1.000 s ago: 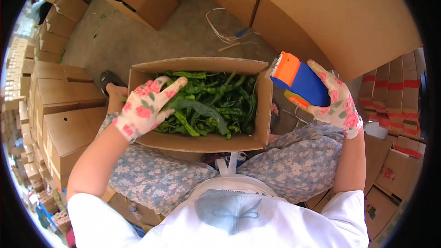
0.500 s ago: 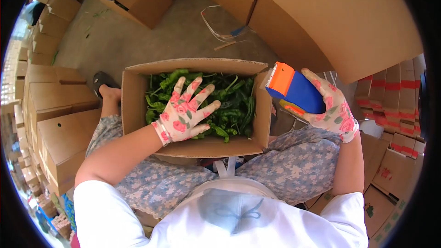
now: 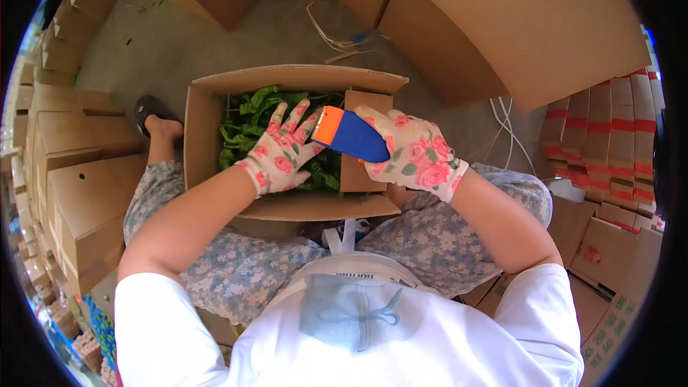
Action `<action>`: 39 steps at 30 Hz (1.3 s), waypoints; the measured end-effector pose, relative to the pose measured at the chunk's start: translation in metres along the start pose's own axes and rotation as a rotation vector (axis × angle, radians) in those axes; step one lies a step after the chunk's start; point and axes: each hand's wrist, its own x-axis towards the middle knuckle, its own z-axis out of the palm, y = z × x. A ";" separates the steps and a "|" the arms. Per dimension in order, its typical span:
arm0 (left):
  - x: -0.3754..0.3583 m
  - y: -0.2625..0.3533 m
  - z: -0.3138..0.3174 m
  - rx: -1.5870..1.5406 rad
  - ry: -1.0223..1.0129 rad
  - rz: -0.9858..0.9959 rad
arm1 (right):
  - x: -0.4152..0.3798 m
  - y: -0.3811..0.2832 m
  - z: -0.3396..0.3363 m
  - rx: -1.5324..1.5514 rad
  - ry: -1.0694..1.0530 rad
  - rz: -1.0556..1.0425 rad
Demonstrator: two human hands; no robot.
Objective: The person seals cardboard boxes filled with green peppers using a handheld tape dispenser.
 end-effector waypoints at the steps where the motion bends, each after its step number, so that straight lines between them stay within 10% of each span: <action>1: -0.011 -0.002 -0.010 -0.036 0.073 0.032 | 0.000 -0.003 0.001 0.002 0.000 -0.002; 3: -0.036 -0.014 -0.042 -0.144 0.162 0.008 | 0.004 -0.007 0.002 0.000 -0.059 0.042; 7: -0.108 -0.055 -0.048 -0.113 0.335 -0.904 | 0.016 -0.018 0.005 -0.129 -0.078 0.053; 15: -0.078 -0.028 -0.018 -0.788 -0.295 -0.454 | 0.009 -0.021 0.004 -0.101 -0.102 0.026; 20: -0.102 -0.008 -0.017 -0.272 -0.439 -0.159 | 0.003 -0.023 -0.002 -0.113 -0.119 0.052; 25: -0.058 -0.046 0.035 -0.084 0.246 -0.520 | 0.040 -0.026 -0.028 -0.147 -0.362 -0.189; 30: -0.052 -0.046 0.087 -0.230 1.009 -1.207 | 0.088 -0.039 -0.099 0.252 0.123 -0.027; 34: -0.062 -0.105 0.117 -1.026 0.805 -1.494 | 0.119 0.042 0.000 0.975 -0.202 0.090; 36: -0.054 -0.123 0.150 -1.729 1.189 -1.306 | 0.085 0.019 0.026 0.501 -0.199 0.201; 39: -0.055 -0.058 0.021 -0.923 0.735 -1.287 | 0.055 0.011 0.013 0.595 -0.024 0.238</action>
